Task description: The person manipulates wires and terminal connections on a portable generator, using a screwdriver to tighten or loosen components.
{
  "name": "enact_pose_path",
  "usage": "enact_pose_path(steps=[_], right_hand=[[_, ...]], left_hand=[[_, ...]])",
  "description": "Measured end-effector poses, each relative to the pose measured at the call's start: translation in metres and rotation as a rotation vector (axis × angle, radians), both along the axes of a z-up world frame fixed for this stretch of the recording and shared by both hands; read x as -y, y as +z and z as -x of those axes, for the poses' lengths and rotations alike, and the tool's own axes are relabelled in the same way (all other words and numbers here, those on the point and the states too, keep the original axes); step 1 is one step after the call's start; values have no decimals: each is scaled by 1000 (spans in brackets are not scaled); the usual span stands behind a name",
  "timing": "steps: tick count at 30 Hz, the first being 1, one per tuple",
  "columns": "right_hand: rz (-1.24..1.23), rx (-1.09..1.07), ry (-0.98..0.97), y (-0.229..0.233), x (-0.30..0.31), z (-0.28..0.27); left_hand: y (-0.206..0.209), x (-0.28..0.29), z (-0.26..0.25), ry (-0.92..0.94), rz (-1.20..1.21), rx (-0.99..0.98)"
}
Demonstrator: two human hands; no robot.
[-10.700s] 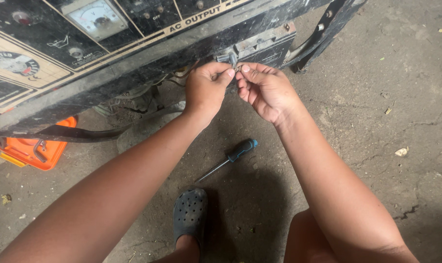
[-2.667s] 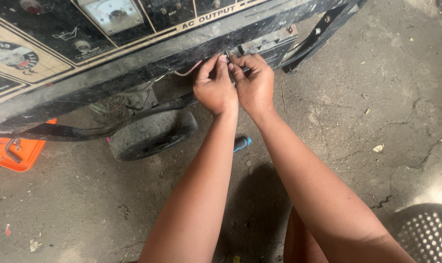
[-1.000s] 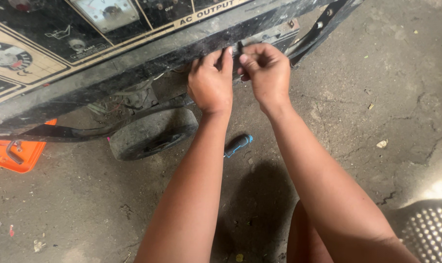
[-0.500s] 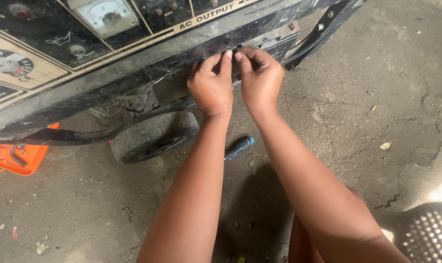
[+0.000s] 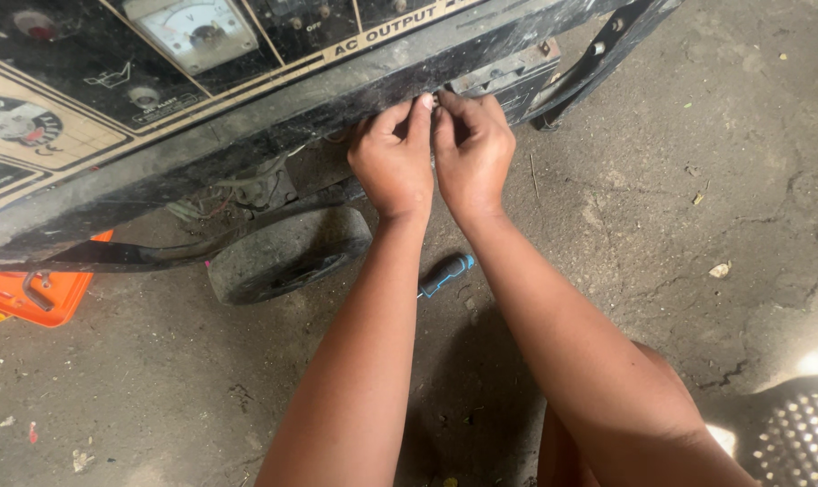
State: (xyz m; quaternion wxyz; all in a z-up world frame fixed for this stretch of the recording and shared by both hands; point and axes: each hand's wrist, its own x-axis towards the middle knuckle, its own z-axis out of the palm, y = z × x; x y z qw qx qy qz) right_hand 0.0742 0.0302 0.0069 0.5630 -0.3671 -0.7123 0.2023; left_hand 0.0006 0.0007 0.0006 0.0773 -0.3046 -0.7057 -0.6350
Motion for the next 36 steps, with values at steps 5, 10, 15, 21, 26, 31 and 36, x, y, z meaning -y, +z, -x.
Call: enact_pose_path(steps=[5, 10, 15, 21, 26, 31, 36], right_hand=[[43, 5, -22, 3, 3, 3], [27, -1, 45, 4, 2, 2], [87, -18, 19, 3, 1, 4], [165, -102, 93, -2, -5, 5], [126, -85, 59, -2, -6, 8], [63, -24, 52, 3, -4, 4], [52, 7, 90, 9, -6, -2]], left_hand=[[-2, -1, 0, 13, 8, 4], [-1, 0, 0, -7, -5, 19], [1, 2, -1, -38, 10, 60], [-4, 2, 3, -68, 2, 51], [-13, 5, 5, -53, -10, -148], [-9, 2, 1, -142, -37, 166], [-8, 0, 0, -120, -62, 176]])
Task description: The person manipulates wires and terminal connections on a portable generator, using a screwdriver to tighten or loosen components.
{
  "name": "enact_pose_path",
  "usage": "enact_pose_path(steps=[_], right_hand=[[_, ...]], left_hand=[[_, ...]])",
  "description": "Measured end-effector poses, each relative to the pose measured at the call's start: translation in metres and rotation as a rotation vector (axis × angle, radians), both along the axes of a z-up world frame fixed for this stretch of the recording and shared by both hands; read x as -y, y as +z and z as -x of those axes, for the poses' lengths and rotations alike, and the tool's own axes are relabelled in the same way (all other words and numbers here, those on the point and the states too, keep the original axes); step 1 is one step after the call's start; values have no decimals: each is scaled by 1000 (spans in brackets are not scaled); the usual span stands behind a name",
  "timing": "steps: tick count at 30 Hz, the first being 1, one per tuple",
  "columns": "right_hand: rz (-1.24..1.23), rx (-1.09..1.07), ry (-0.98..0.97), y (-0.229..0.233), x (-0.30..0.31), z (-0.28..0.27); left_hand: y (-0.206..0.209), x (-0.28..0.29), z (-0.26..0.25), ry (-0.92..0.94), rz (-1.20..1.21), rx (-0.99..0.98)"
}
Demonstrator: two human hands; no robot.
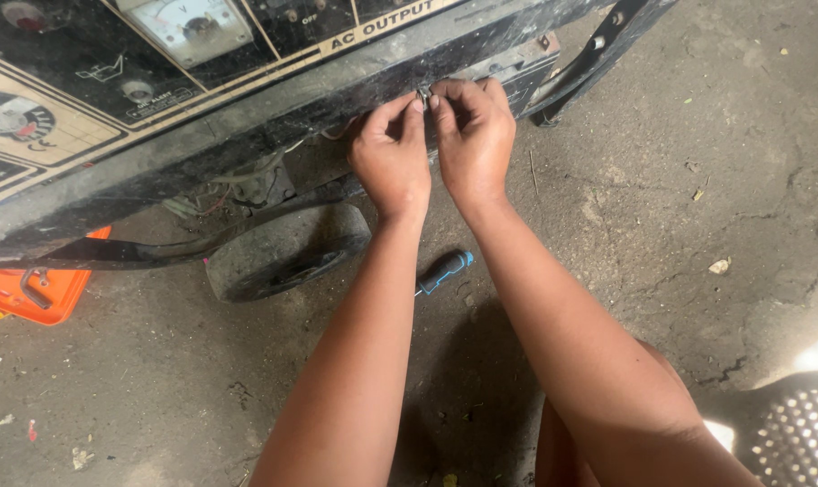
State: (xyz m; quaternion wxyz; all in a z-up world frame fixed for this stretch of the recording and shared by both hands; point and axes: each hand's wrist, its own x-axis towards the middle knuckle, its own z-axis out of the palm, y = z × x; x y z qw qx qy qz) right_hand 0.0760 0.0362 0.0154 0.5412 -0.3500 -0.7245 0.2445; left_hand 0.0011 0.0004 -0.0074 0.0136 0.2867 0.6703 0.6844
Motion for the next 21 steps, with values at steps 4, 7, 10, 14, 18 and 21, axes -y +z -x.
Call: enact_pose_path(steps=[4, 7, 10, 14, 18, 21], right_hand=[[2, 35, 18, 0, -3, -3], [-26, 61, 17, 0, -8, -5], [10, 70, 8, 1, -10, -3], [69, 103, 57, 6, -14, -6], [182, 68, 152, 10, -18, -7], [209, 59, 197, 12, -17, -10]], left_hand=[[-3, -1, -2, 15, 4, 9], [-5, -3, -1, 17, 22, 6], [-7, -4, 0, -3, 4, 21], [-6, -2, 1, -33, -7, 28], [5, -1, -4, 12, 40, 44], [11, -3, -8, 70, 94, 11]])
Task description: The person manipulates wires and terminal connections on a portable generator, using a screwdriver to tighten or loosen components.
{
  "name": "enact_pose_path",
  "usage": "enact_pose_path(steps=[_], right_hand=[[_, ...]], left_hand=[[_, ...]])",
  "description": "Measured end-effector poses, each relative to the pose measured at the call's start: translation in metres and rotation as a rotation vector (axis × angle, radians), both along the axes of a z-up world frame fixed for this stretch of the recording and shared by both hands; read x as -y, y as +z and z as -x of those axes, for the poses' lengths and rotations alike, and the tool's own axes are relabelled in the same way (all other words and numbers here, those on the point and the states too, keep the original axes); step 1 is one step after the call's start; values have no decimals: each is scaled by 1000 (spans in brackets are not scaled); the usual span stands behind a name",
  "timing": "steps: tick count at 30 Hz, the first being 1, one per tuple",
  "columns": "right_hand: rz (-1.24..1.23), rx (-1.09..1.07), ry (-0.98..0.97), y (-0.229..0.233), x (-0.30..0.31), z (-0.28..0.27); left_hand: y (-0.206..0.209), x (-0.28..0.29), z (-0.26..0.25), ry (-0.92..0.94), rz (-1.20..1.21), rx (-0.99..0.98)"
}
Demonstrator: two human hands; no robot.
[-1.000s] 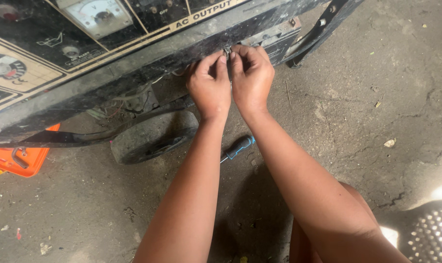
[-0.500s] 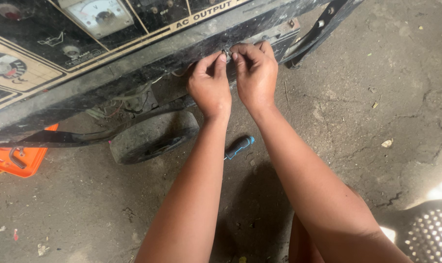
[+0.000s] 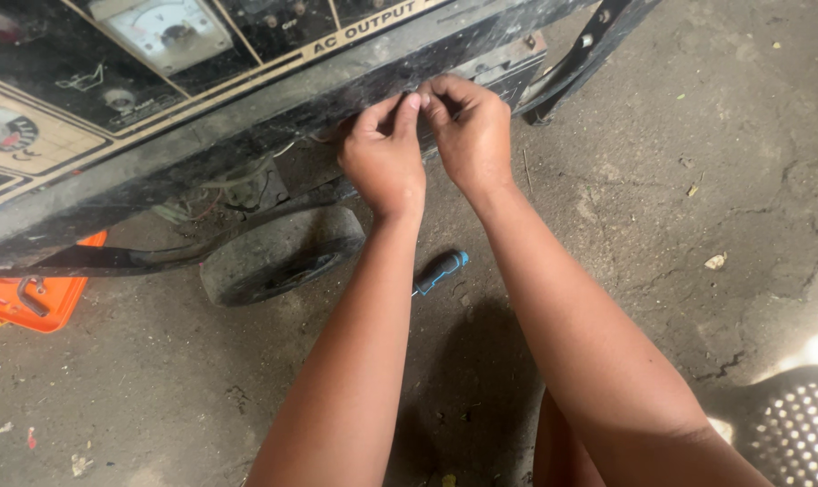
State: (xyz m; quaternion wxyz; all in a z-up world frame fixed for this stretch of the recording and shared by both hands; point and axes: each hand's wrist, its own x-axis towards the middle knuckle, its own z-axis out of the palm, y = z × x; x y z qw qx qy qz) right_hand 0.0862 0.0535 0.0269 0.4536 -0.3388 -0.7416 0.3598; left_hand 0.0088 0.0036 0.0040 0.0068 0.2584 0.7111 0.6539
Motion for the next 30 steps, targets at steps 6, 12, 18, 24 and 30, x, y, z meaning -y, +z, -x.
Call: enact_pose_path(steps=[6, 12, 18, 24, 30], right_hand=[[-1, -5, 63, 1, -7, -6], [-51, -50, 38, -7, -8, -6], [-55, -84, 112, -8, -17, -10], [-166, -98, 118, -10, -26, -13], [-112, -98, 151, -10, -15, -11]], left_hand=[[-3, 2, 0, 92, 62, -382], [-6, -1, -1, 86, 78, -402], [-9, 1, 6, 74, 110, -497], [-12, -2, 10, 60, 91, -476], [-9, 2, 16, 25, 96, -459]])
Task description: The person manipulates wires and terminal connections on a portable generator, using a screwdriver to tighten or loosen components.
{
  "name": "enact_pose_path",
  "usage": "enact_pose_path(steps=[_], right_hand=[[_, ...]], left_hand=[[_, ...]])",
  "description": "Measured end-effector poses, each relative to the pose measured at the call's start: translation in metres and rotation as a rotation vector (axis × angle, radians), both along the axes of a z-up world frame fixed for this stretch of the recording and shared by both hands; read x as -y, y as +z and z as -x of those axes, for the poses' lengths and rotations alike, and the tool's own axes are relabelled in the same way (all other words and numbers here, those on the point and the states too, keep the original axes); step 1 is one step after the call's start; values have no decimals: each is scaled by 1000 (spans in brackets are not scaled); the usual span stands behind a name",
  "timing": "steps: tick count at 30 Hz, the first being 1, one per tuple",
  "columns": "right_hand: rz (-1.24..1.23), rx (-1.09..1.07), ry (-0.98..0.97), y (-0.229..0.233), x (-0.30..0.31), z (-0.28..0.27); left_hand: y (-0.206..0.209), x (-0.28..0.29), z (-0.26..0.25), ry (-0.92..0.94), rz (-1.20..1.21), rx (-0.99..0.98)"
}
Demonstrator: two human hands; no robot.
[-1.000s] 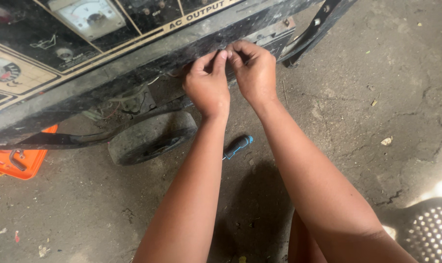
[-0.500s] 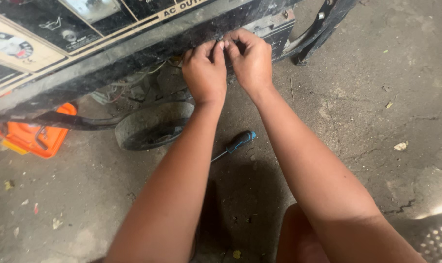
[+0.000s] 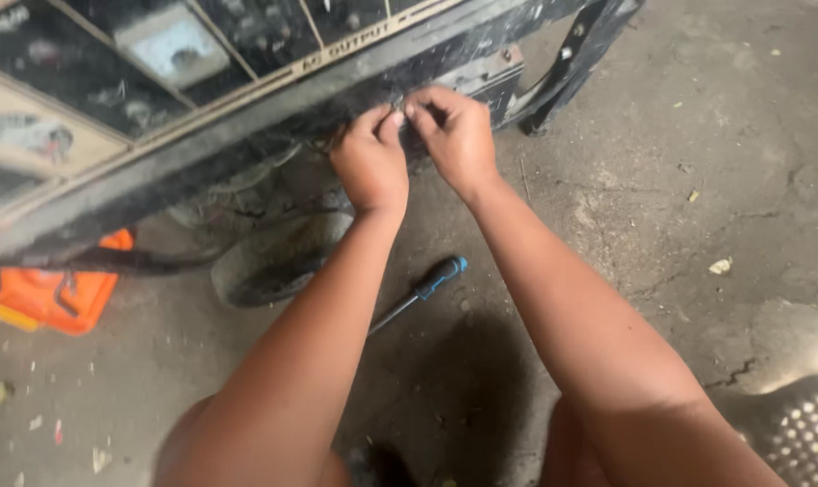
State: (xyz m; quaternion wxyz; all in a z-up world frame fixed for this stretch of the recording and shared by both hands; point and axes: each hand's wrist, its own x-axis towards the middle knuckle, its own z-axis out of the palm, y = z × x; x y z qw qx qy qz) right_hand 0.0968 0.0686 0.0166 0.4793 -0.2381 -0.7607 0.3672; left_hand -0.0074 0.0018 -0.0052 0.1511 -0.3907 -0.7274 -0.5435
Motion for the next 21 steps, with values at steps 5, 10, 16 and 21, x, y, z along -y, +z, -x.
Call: enact_pose_path(steps=[5, 10, 16, 21], right_hand=[[73, 38, -59, 2, 0, 4], [176, 49, -138, -3, 12, 11], [-3, 70, -152, -1, 10, 13], [53, 157, -117, 11, 13, 9]], left_hand=[[0, -2, -10, 54, -50, 82], [2, 2, -11, -24, -116, 292], [-4, -10, -18, 32, -139, 329], [0, -6, -7, -45, -112, 221]])
